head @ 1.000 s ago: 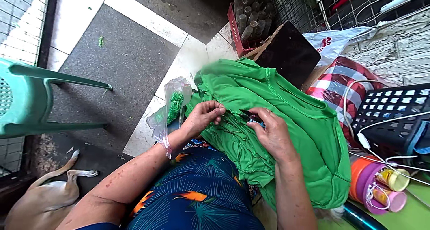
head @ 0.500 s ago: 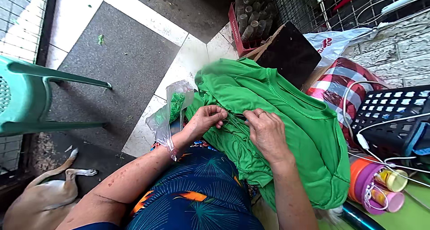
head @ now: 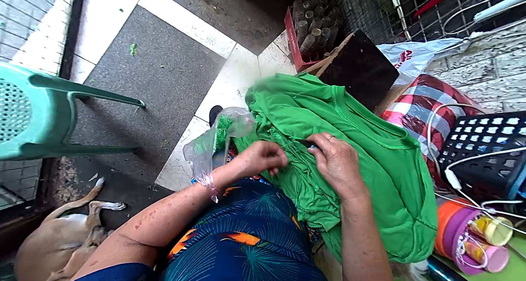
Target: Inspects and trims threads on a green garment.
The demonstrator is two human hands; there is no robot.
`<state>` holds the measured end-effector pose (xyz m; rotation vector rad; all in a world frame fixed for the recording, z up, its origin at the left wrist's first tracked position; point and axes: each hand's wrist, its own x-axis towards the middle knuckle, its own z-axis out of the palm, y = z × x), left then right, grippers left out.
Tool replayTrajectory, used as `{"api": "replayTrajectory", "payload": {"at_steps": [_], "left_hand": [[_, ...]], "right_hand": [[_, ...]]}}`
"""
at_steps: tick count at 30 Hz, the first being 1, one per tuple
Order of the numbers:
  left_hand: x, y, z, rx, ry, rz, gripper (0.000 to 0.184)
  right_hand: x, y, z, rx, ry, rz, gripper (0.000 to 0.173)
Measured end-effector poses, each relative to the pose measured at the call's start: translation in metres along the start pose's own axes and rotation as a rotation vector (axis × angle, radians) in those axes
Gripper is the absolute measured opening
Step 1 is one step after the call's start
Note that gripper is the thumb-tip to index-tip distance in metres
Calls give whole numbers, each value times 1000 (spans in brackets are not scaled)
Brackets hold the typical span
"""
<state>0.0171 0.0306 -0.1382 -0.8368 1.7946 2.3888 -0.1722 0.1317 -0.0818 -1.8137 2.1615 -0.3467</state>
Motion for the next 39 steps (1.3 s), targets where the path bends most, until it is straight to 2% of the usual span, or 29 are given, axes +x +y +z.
{"api": "replayTrajectory", "payload": {"at_steps": [2, 3, 4, 6, 7, 8, 9, 10, 11, 12, 13, 16, 18, 19, 22, 25, 26, 27, 29, 31, 33, 36, 39], "left_hand": [[-11, 14, 3, 124, -228, 11, 18], [-17, 21, 7, 160, -315, 21, 19], [-21, 26, 10, 186, -387, 34, 19], [-29, 33, 17, 221, -488, 67, 19], [-32, 34, 20, 241, -520, 86, 18], [-35, 35, 22, 265, -543, 108, 18], [-39, 35, 22, 292, -554, 127, 18], [-43, 35, 20, 324, -546, 155, 18], [-49, 34, 15, 364, -504, 202, 18], [-56, 33, 9, 405, -408, 253, 18], [-64, 30, 0, 459, -256, 299, 18], [-78, 8, -29, 698, 267, 314, 12], [-77, -6, -45, 833, 470, 249, 6], [-75, -11, -49, 871, 504, 211, 5], [-73, -14, -48, 939, 417, -13, 11], [-69, -10, -42, 940, 305, -206, 32], [-70, -8, -42, 940, 311, -186, 31], [-71, -6, -43, 929, 326, -117, 21], [-73, -6, -45, 888, 327, 80, 10], [-71, -4, -46, 838, 311, 179, 8], [-62, -1, -41, 787, 330, 246, 10], [-35, 2, -25, 745, 366, 402, 11], [5, -1, 1, 723, 409, 578, 22]], "right_hand": [[2, -13, 0, 88, 64, 79, 16], [4, -20, 0, 205, 84, 124, 24], [5, -28, 0, 341, 87, 150, 36], [13, -44, 5, 557, 15, 161, 74], [20, -53, 11, 589, -44, 155, 89], [28, -60, 20, 582, -110, 148, 96], [37, -66, 31, 566, -171, 134, 91], [44, -68, 44, 554, -204, 111, 74], [48, -70, 56, 553, -199, 99, 50], [49, -71, 63, 562, -175, 97, 29], [48, -72, 65, 576, -145, 95, 19], [38, -78, 53, 619, -74, 51, 16], [32, -84, 47, 616, -44, -12, 18], [30, -88, 47, 616, -46, -35, 18], [25, -102, 54, 669, -106, -14, 17], [19, -104, 63, 713, -113, 16, 19], [17, -102, 63, 687, -113, 19, 25], [13, -99, 60, 629, -122, 28, 35], [1, -86, 49, 463, -27, 28, 43], [-13, -65, 33, 281, 154, 47, 34], [-27, -40, 14, 126, 248, 144, 22], [-40, -18, -9, 46, 180, 306, 22], [-40, -13, -10, 38, 133, 336, 18]]}}
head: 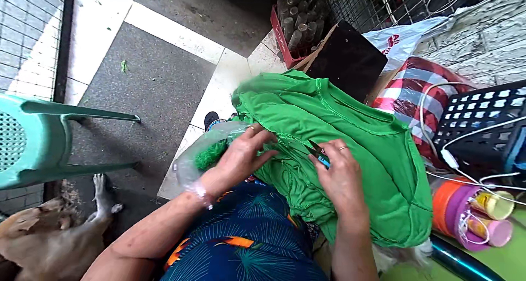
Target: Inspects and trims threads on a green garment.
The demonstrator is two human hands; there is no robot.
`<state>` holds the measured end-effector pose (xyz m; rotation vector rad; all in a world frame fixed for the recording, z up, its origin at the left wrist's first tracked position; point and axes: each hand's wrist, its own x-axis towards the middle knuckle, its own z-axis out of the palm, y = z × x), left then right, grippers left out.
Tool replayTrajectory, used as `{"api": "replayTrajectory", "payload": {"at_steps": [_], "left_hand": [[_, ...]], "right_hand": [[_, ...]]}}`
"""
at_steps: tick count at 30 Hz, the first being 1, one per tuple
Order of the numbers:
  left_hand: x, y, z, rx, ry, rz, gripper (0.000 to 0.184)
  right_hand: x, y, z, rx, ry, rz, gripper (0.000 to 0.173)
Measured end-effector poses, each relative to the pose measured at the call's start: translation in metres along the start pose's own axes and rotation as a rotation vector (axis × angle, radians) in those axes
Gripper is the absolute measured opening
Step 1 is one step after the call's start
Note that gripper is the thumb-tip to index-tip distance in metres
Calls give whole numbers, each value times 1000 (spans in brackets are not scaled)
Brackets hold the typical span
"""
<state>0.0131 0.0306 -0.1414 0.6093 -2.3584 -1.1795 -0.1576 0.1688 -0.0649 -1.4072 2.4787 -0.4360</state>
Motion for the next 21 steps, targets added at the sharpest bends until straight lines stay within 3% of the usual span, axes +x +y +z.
{"api": "replayTrajectory", "payload": {"at_steps": [2, 6, 9, 16, 21], "left_hand": [[12, -3, 27, 47, 107, 101, 26], [15, -6, 41, -27, 294, 346, 9], [7, -4, 37, -66, 258, 446, 12], [-15, -17, 37, -122, 74, 286, 26], [-19, -20, 22, -154, 96, 182, 33]], "right_hand": [[1, 1, 4, 1, 24, -18, 11], [7, 12, -6, 82, 108, 14, 12], [17, 21, -25, 73, 128, 138, 18], [32, 34, -14, 120, 87, 290, 17], [34, 36, -17, 219, 82, 337, 18]]}}
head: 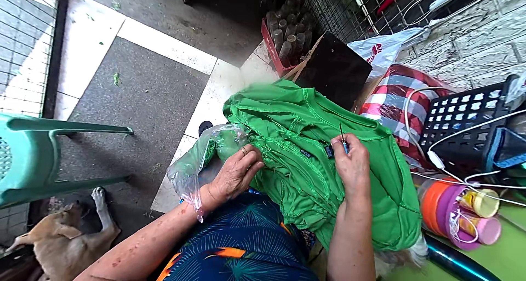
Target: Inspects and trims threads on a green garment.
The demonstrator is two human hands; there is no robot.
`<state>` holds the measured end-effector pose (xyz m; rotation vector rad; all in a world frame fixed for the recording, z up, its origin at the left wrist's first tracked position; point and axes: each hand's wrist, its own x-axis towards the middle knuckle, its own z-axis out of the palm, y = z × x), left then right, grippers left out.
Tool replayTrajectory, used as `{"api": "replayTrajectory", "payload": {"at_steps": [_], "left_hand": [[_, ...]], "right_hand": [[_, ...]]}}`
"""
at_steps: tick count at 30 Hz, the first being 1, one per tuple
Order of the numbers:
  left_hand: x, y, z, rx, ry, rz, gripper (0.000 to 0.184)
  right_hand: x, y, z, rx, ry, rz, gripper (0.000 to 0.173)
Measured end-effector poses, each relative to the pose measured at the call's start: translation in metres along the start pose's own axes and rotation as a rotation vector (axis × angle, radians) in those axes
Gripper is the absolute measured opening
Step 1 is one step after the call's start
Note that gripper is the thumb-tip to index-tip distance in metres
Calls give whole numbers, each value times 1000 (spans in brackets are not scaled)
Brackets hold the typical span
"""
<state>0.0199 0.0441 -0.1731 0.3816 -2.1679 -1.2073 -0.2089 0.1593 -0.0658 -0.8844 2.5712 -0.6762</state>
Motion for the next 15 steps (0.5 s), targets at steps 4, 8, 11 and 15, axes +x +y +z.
{"api": "replayTrajectory", "payload": {"at_steps": [4, 8, 11, 15], "left_hand": [[29, 6, 3, 13, 120, 47, 21], [64, 13, 17, 3, 222, 47, 13], [87, 19, 34, 64, 218, -47, 16], [100, 24, 54, 195, 154, -204, 15]], "right_hand": [[3, 1, 0, 45, 2, 11, 17], [1, 6, 4, 94, 3, -35, 18], [2, 12, 10, 39, -41, -151, 23], [-5, 5, 9, 12, 91, -318, 14]]}}
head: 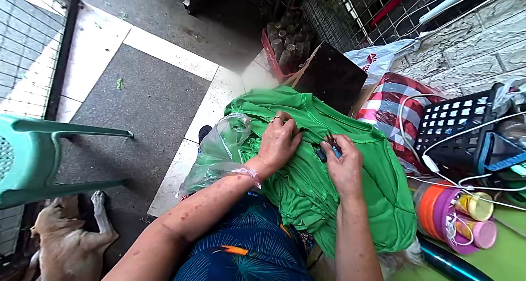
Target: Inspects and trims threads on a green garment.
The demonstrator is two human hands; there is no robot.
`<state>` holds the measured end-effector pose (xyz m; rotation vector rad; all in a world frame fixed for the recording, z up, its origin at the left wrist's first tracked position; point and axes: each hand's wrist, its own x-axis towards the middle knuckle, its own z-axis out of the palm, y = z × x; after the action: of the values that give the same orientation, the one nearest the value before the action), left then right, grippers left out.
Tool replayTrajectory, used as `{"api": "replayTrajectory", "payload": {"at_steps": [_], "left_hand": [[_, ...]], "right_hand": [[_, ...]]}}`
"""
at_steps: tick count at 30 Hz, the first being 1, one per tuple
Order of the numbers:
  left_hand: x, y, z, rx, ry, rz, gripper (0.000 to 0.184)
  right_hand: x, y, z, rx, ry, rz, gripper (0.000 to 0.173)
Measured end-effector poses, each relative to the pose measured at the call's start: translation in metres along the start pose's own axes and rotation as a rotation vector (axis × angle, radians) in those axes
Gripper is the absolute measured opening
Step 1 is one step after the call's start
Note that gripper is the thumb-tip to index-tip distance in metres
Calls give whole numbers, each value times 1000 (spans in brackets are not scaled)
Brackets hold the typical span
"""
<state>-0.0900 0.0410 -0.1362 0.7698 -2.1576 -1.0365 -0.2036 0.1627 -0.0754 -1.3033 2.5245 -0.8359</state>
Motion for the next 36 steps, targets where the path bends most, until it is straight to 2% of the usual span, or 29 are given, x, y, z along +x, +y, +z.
{"api": "replayTrajectory", "payload": {"at_steps": [3, 6, 8, 10, 13, 15, 19, 21, 27, 30, 33, 36], "left_hand": [[0, -3, -3, 26, 17, 8, 8], [-1, -12, -18, -115, 52, 99, 4], [-4, -18, -35, -337, -37, 69, 5], [-8, -29, -45, -453, -153, -16, 9], [-18, -46, -35, -377, -199, -124, 15], [-24, -47, -26, -249, -137, -133, 17], [-24, -43, -16, -52, 55, 62, 11], [-22, -43, -15, -30, 50, 113, 9], [-12, -34, -36, -115, -149, 22, 10], [-13, -34, -32, -74, -114, 89, 9], [-12, -35, -41, -235, -119, -26, 11], [-14, -42, -51, -443, -289, -222, 11]], "right_hand": [[1, -13, -20, -17, 39, -84, 13], [10, -22, -35, 16, -65, -95, 10], [20, -21, -40, 59, -178, -26, 11], [31, -11, -37, 119, -280, 62, 14], [37, 13, -10, 143, -370, 146, 18], [36, 14, 2, 86, -361, 170, 20], [30, 12, 6, 47, -265, 134, 19], [29, 15, 5, 71, -246, 127, 18], [29, 18, 1, 224, -306, 71, 15], [29, 19, 0, 329, -309, 51, 11], [28, 19, 0, 376, -300, 37, 7], [25, 18, 5, 305, -336, -21, 8]]}}
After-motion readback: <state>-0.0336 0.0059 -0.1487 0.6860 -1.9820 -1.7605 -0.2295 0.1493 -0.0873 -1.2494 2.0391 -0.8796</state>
